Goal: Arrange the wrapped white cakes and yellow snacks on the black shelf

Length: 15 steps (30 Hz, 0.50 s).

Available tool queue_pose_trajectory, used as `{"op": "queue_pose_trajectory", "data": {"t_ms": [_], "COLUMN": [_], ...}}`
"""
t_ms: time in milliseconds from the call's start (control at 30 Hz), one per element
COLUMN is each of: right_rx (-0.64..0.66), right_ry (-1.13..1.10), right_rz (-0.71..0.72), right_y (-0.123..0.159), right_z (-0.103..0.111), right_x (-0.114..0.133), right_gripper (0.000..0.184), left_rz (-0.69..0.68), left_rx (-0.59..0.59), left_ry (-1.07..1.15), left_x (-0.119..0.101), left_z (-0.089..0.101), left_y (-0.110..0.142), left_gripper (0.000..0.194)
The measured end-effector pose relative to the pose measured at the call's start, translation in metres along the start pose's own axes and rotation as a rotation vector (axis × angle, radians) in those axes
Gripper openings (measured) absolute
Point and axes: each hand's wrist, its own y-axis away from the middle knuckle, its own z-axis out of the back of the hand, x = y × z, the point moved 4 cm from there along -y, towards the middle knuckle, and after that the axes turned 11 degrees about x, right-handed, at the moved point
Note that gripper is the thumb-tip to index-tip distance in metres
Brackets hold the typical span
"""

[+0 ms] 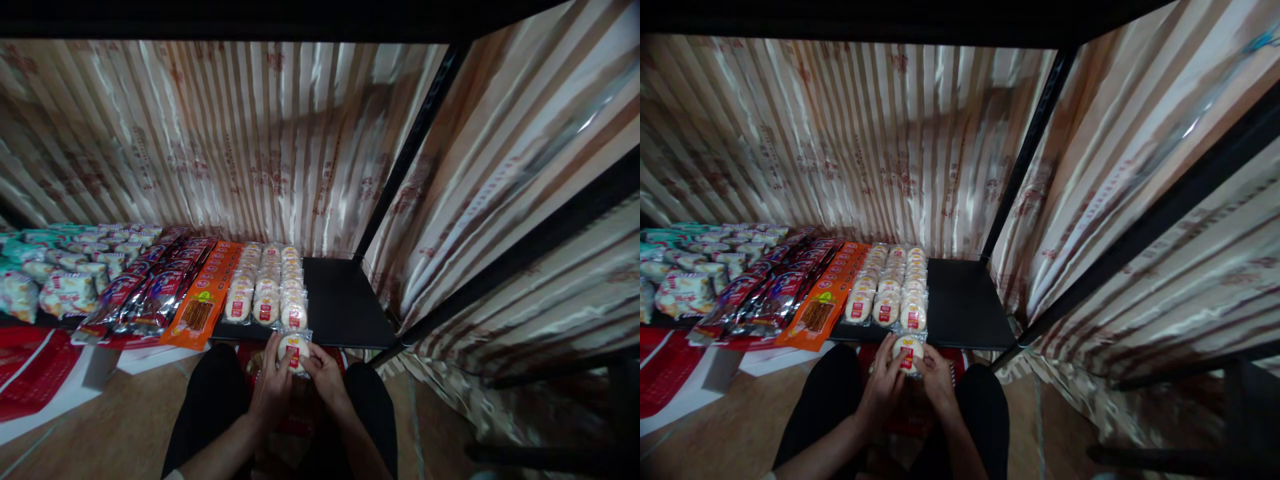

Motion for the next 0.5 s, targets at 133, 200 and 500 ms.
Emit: {"op": "queue_pose_trajectory", "data": {"t_ms": [133, 200, 500], "right_rx": [-0.064, -0.085, -0.129], "right_ry": [0.015, 0.033, 0.034], "right_rz": [0.011, 0.025, 0.027], "right_y": [0.006, 0.009, 0.024], "right_z": [0.001, 0.003, 0.012], "right_x": [0.000, -0.001, 0.004], "right_gripper": [0.040, 0.040, 0.047], "left_rz": [-0.031, -0.050, -0.126], "left_rx": [0.000, 0.000, 0.030], "left_ry": [-0.004, -0.005, 0.081], "left_x": [-0.004, -0.007, -0.023], "left_z": [0.006, 0.008, 0.005], "left_y": [0.004, 0.005, 0.006], "left_gripper": [0.040, 0.040, 0.049]}}
